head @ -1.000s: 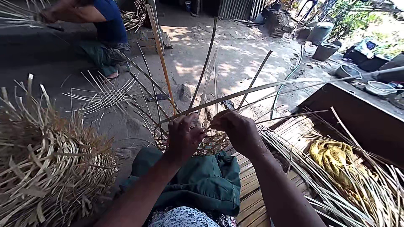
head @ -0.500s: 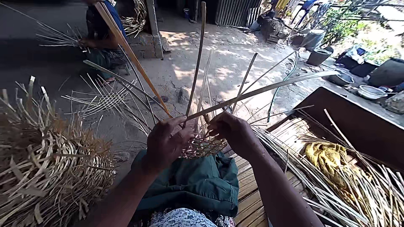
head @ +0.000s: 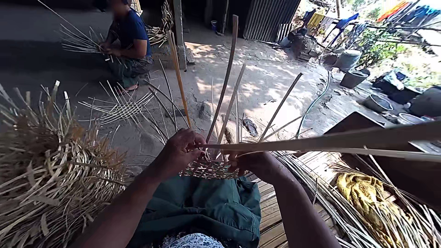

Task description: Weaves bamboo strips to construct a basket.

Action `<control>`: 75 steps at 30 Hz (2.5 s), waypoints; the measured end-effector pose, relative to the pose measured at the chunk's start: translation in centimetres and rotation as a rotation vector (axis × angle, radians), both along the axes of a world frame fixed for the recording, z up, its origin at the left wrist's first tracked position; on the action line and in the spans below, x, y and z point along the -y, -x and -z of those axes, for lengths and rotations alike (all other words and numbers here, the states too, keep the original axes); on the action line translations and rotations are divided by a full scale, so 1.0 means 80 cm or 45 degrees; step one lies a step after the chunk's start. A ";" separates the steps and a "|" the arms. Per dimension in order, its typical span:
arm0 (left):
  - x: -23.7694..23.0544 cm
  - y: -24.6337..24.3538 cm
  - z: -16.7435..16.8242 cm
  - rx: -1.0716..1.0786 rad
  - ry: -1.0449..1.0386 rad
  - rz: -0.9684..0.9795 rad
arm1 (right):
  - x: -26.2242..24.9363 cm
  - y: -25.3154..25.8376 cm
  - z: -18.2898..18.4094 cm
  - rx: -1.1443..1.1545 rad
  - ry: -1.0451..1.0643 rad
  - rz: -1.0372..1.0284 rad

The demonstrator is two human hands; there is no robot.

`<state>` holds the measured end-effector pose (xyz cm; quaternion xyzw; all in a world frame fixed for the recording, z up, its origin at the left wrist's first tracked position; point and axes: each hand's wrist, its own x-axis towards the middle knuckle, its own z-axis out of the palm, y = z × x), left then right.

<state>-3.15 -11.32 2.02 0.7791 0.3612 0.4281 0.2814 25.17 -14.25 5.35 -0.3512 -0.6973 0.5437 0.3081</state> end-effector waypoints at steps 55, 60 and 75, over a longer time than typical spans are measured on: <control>0.029 -0.010 -0.048 -0.729 -0.312 0.107 | 0.033 0.011 0.066 -0.571 -0.245 0.184; 0.021 -0.015 -0.028 -0.553 -0.429 0.307 | 0.023 0.007 0.044 -0.481 0.225 0.249; 0.025 -0.059 -0.010 -0.304 -0.681 0.069 | 0.028 0.019 0.015 -0.125 0.184 0.431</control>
